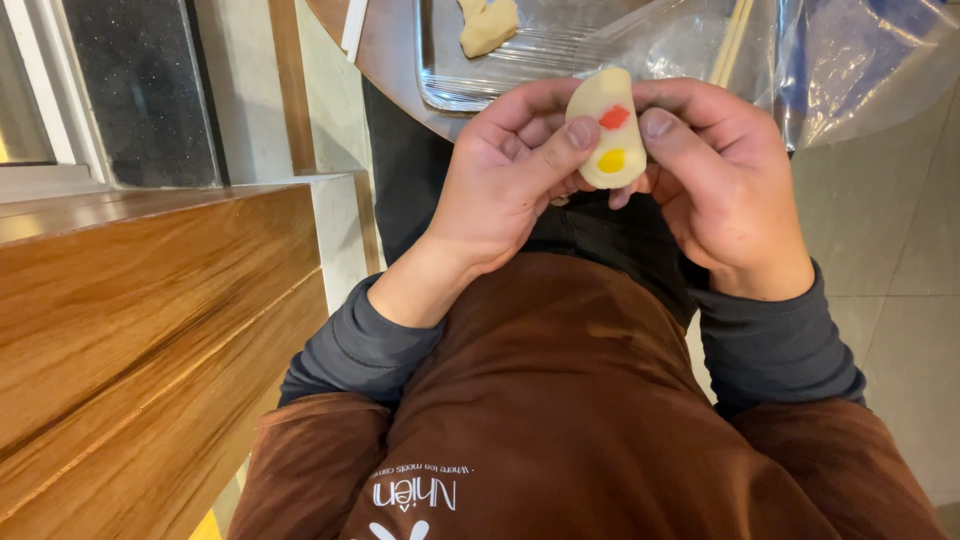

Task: Shaping a bird figure by rolling and attaching colored dough pieces onto a base

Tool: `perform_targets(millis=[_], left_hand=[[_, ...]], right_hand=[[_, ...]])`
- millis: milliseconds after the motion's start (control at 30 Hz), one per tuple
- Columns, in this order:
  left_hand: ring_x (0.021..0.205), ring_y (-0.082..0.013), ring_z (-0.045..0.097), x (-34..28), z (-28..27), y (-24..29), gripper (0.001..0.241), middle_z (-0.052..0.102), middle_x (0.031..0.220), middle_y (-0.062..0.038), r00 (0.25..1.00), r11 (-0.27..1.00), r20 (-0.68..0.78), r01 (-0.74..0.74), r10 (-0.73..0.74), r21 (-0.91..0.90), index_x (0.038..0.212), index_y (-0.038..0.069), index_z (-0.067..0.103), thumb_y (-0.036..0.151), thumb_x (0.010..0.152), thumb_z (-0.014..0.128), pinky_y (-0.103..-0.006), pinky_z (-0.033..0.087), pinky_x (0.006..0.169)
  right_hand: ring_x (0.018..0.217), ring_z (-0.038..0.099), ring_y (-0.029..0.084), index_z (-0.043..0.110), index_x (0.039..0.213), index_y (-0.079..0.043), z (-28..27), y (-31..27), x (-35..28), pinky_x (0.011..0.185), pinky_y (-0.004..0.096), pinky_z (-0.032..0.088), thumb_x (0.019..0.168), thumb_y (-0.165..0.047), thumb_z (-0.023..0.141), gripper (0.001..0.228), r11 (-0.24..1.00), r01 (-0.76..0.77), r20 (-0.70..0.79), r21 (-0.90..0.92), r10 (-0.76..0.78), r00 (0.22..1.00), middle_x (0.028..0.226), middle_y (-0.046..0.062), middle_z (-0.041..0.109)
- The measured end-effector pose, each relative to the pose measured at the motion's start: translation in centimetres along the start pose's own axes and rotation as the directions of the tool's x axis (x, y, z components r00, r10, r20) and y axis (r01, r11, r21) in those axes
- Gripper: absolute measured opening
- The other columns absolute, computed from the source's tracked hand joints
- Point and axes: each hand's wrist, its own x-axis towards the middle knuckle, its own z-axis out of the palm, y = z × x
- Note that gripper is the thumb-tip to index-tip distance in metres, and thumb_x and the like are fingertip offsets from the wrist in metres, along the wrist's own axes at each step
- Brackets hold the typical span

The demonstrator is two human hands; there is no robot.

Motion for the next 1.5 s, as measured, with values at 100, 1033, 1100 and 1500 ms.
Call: perform_targets(millis=[100,1033,1100,1500], left_hand=[[0.095,-0.0274,0.073,0.0,0.0,0.0,0.032,0.075,0.107,-0.018,1.000,1.000,0.003,0.003,-0.003,-0.022,0.125,0.000,0.065,0.010,0.097,0.077,-0.0398,0.068,0.079],[0.083,-0.0215,0.072,-0.6,0.1,0.8,0.039,0.076,0.105,-0.017,0.999,0.990,-0.002,0.032,-0.032,0.138,0.127,0.003,0.063,0.021,0.095,0.077,-0.0334,0.065,0.077],[0.098,-0.0222,0.075,-0.8,0.1,1.0,0.046,0.075,0.112,-0.017,1.000,0.985,0.014,0.013,-0.015,0.171,0.129,0.004,0.062,0.019,0.090,0.082,-0.0356,0.068,0.082],[0.098,-0.0170,0.073,-1.0,0.5,1.2,0.038,0.075,0.107,-0.013,0.999,0.975,0.008,-0.041,0.040,0.219,0.125,0.005,0.063,0.011,0.092,0.080,-0.0307,0.066,0.086]], right_hand=[[0.080,0.067,0.023,0.065,0.126,0.003,0.1,0.0,0.0,0.065,0.028,0.064,0.106,-0.011,0.056,0.026,0.999,-0.010,-0.007,0.034,0.011,1.000,0.100,0.015,0.069],[0.069,0.064,0.019,0.065,0.121,-0.002,-1.4,0.5,0.1,0.064,0.026,0.062,0.104,-0.013,0.064,0.020,0.995,0.093,-0.063,0.016,-0.092,0.994,0.094,0.012,0.069],[0.070,0.066,0.019,0.065,0.122,-0.002,-1.4,0.5,0.1,0.065,0.025,0.063,0.104,-0.017,0.065,0.024,0.995,0.103,-0.054,-0.014,-0.103,0.993,0.097,0.013,0.070],[0.102,0.067,0.014,0.052,0.138,-0.002,-0.9,-0.2,-0.8,0.094,0.023,0.059,0.095,0.002,0.071,0.047,0.969,0.207,0.099,-0.135,-0.195,0.976,0.114,0.012,0.066]])
